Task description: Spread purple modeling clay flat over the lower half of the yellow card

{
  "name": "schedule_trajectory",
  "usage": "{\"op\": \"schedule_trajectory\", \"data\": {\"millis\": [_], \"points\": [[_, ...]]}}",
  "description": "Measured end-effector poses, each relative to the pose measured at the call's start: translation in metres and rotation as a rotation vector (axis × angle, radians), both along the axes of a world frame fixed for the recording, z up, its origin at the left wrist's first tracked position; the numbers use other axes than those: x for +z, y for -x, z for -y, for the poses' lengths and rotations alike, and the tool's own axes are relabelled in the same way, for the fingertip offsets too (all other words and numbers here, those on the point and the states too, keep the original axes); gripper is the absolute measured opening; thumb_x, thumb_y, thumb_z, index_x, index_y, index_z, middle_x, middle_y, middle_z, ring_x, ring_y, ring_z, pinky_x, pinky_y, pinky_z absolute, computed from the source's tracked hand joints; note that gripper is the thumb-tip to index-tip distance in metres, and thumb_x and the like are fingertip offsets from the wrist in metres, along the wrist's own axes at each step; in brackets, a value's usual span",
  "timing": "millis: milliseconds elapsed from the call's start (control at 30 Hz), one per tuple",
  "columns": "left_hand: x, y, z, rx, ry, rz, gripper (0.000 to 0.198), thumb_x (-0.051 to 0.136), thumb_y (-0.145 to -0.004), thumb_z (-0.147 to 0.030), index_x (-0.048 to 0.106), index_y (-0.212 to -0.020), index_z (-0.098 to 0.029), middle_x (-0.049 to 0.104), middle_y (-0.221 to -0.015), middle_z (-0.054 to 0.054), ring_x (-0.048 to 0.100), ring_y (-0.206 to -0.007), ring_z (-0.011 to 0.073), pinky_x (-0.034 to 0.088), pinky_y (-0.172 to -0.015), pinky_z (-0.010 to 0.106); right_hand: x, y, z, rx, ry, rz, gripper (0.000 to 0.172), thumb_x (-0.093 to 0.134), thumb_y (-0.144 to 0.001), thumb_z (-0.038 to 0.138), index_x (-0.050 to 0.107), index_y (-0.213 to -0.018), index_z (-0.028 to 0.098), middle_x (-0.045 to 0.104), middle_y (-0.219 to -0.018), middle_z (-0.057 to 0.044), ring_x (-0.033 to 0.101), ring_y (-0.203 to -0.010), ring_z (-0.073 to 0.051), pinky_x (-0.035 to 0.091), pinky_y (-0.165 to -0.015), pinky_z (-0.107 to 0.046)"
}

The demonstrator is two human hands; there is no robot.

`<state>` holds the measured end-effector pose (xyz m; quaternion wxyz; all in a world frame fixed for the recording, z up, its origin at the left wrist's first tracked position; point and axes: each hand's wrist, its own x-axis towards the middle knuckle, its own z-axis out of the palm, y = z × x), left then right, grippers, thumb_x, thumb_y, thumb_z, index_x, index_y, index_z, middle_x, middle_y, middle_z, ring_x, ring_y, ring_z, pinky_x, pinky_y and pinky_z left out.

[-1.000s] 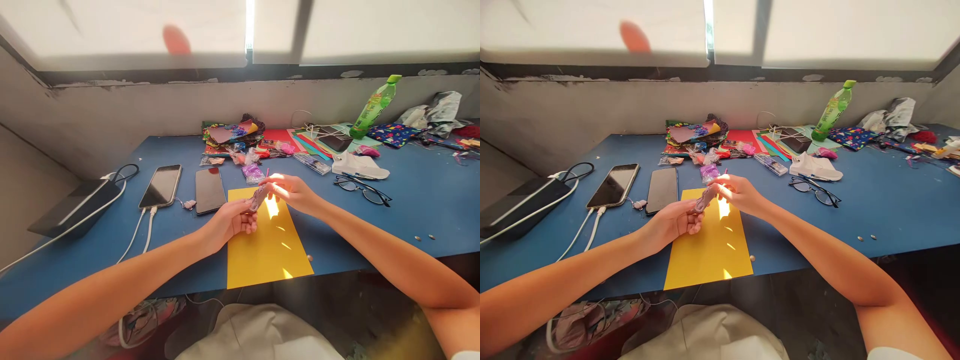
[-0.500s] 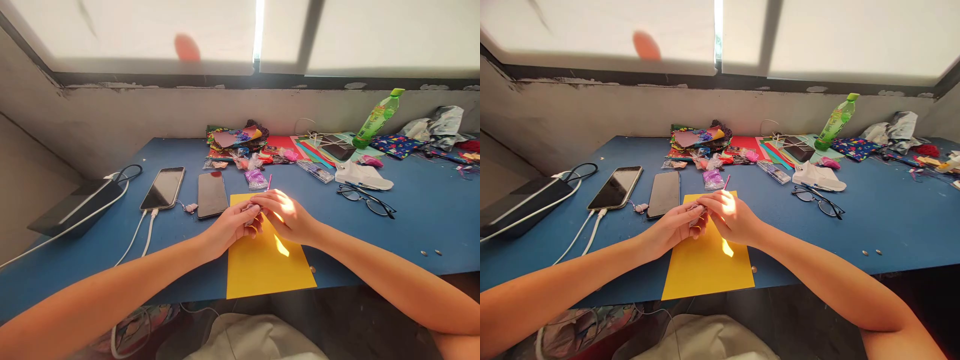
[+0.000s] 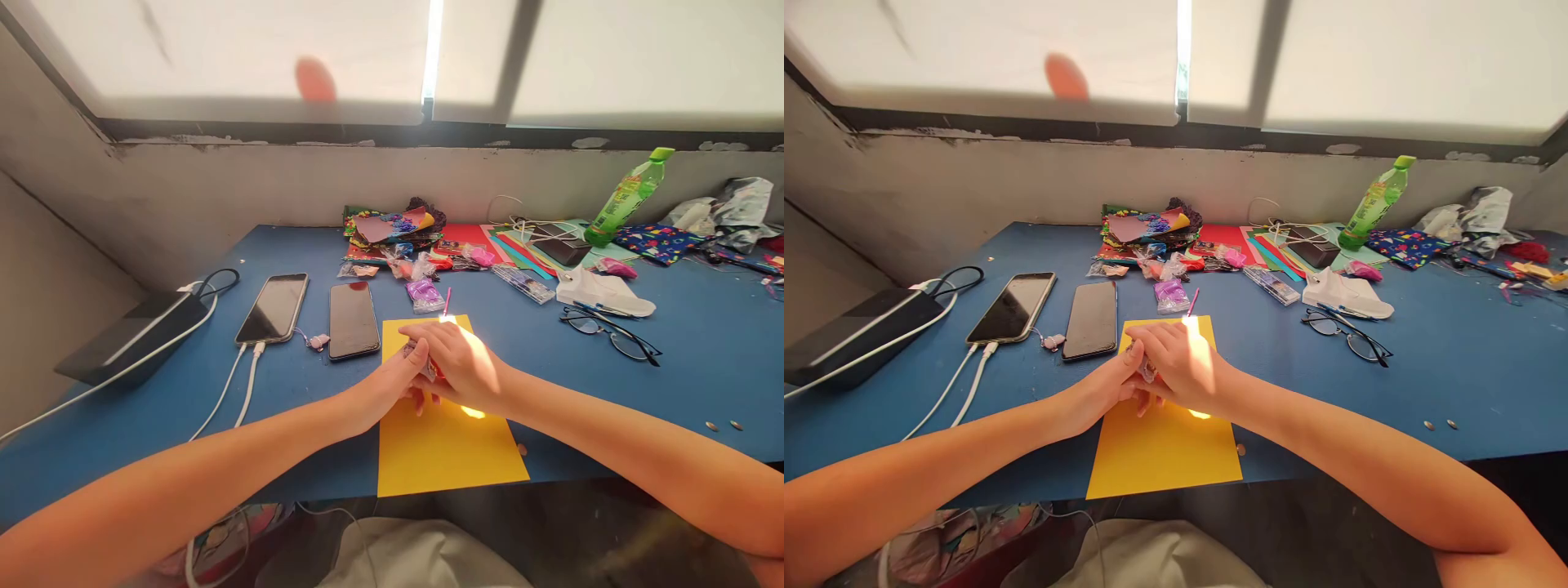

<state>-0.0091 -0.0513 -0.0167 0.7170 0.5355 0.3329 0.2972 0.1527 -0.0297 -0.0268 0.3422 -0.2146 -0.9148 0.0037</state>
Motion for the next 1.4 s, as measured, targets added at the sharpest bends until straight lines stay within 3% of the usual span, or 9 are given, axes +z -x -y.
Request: {"op": "schedule_trajectory", "data": {"millis": [133, 267, 433, 533, 633, 733, 833, 1000, 1400], "points": [[0.001, 0.001, -0.003, 0.099, -0.008, 0.032, 0.064, 0.067, -0.063, -0.079, 0.057, -0.075, -0.016, 0.057, -0.069, 0.0, 0.055, -0.063, 0.0129, 0.042, -0.051, 0.022, 0.007, 0.004, -0.008, 0.04, 0.019, -0.038, 0.028, 0.056, -0.093, 0.041, 0.055, -0.11, 0.017, 0.072, -0.094, -0.011, 0.07, -0.084, -0.024, 0.058, -0.07, -0.037], [0.002, 0.003, -0.007, 0.193, -0.075, -0.031, 0.056, 0.077, -0.061, -0.067, 0.063, -0.079, -0.016, 0.059, -0.069, 0.0, 0.051, -0.062, 0.0111, 0.039, -0.054, 0.022, 0.008, 0.0, -0.006, 0.07, 0.077, -0.067, 0.04, 0.06, -0.092, 0.041, 0.052, -0.124, 0.018, 0.069, -0.116, -0.015, 0.067, -0.107, -0.025, 0.057, -0.087, -0.041], [0.002, 0.005, -0.009, 0.087, -0.178, -0.106, 0.066, 0.06, -0.068, -0.08, 0.067, -0.077, -0.015, 0.062, -0.073, 0.006, 0.056, -0.067, 0.0161, 0.042, -0.057, 0.026, 0.011, -0.012, -0.005, 0.088, 0.164, -0.081, 0.018, 0.05, -0.097, 0.029, 0.061, -0.109, 0.022, 0.074, -0.101, -0.007, 0.069, -0.098, -0.02, 0.057, -0.084, -0.035], [0.001, 0.007, -0.012, 0.079, -0.264, -0.156, 0.064, 0.051, -0.078, -0.077, 0.067, -0.081, -0.015, 0.064, -0.084, 0.009, 0.059, -0.078, 0.0198, 0.046, -0.065, 0.029, 0.018, -0.021, -0.015, -0.115, 0.388, -0.241, 0.017, 0.051, -0.094, 0.038, 0.059, -0.096, 0.023, 0.071, -0.086, -0.004, 0.068, -0.079, -0.017, 0.055, -0.071, -0.032], [-0.002, 0.008, -0.015, 0.12, -0.521, -0.385, 0.042, 0.049, -0.088, -0.055, 0.066, -0.082, -0.017, 0.065, -0.09, 0.01, 0.06, -0.087, 0.0228, 0.047, -0.08, 0.034, 0.023, -0.036, -0.035, -0.42, 0.598, -0.436, 0.031, 0.057, -0.082, 0.052, 0.048, -0.087, 0.023, 0.062, -0.077, -0.001, 0.064, -0.072, -0.017, 0.051, -0.062, -0.029], [-0.006, 0.009, -0.018, 0.136, -0.702, -0.567, 0.025, 0.047, -0.089, -0.037, 0.065, -0.092, -0.018, 0.066, -0.107, 0.013, 0.058, -0.106, 0.0279, 0.043, -0.098, 0.041, 0.024, -0.053, -0.055, -0.584, 0.638, -0.41, 0.035, 0.064, -0.072, 0.052, 0.044, -0.077, 0.024, 0.053, -0.064, 0.003, 0.057, -0.062, -0.015, 0.044, -0.058, -0.028], [-0.008, 0.01, -0.02, 0.158, -0.731, -0.647, 0.03, 0.045, -0.09, -0.035, 0.062, -0.106, -0.017, 0.061, -0.124, 0.017, 0.052, -0.121, 0.0316, 0.038, -0.108, 0.047, 0.019, -0.063, -0.065, -0.668, 0.687, -0.318, 0.03, 0.068, -0.066, 0.042, 0.044, -0.065, 0.023, 0.047, -0.053, 0.005, 0.049, -0.054, -0.014, 0.038, -0.055, -0.027], [-0.011, 0.012, -0.022, 0.191, -0.747, -0.67, 0.034, 0.042, -0.091, -0.033, 0.059, -0.115, -0.017, 0.06, -0.127, 0.017, 0.051, -0.124, 0.0312, 0.036, -0.111, 0.049, 0.016, -0.059, -0.063, -0.622, 0.771, -0.18, 0.014, 0.064, -0.066, 0.032, 0.058, -0.074, 0.022, 0.054, -0.057, 0.005, 0.05, -0.056, -0.013, 0.039, -0.055, -0.025], [-0.018, 0.011, -0.017, 0.008, -0.799, -0.752, 0.049, 0.031, -0.096, -0.036, 0.049, -0.135, -0.014, 0.044, -0.15, 0.015, 0.036, -0.142, 0.026, 0.025, -0.121, 0.043, 0.017, -0.057, -0.064, -0.553, 0.905, -0.073, 0.015, 0.064, -0.064, 0.029, 0.068, -0.074, 0.019, 0.058, -0.058, 0.003, 0.05, -0.055, -0.012, 0.04, -0.054, -0.024]]}}
